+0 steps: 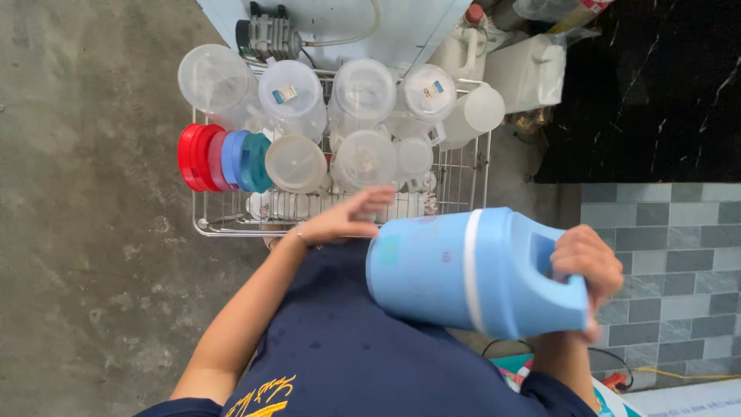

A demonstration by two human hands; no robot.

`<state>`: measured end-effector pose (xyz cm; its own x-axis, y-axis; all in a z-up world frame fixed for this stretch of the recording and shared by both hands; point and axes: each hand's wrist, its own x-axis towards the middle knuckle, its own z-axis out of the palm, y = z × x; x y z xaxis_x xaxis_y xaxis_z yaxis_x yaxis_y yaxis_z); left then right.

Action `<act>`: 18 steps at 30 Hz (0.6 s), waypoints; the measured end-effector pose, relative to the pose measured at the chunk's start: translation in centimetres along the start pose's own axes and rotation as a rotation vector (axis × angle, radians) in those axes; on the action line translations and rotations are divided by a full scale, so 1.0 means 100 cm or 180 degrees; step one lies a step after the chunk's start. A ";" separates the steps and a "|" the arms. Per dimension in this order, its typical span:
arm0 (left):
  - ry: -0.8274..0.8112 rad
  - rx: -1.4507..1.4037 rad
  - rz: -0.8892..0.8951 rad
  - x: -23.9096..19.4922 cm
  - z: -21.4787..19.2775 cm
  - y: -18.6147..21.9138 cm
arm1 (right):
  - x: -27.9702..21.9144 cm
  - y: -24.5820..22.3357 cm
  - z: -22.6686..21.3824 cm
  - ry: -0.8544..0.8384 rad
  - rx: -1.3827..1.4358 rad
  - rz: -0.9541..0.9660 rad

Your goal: The recorder washes green leafy vegetables in a sink and then organizes plastic storage containers on a rack.

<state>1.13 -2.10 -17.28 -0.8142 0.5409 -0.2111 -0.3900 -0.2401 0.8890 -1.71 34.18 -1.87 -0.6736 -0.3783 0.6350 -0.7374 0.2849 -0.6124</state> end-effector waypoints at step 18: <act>0.0047 -0.0080 0.0450 -0.005 0.042 0.018 | -0.028 0.083 0.030 0.1034 0.3758 0.2941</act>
<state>2.66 0.63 -13.88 -0.8678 0.4885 -0.0906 -0.2815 -0.3333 0.8998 -5.82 34.98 -10.15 -0.9568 -0.2205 -0.1897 0.2860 -0.5945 -0.7515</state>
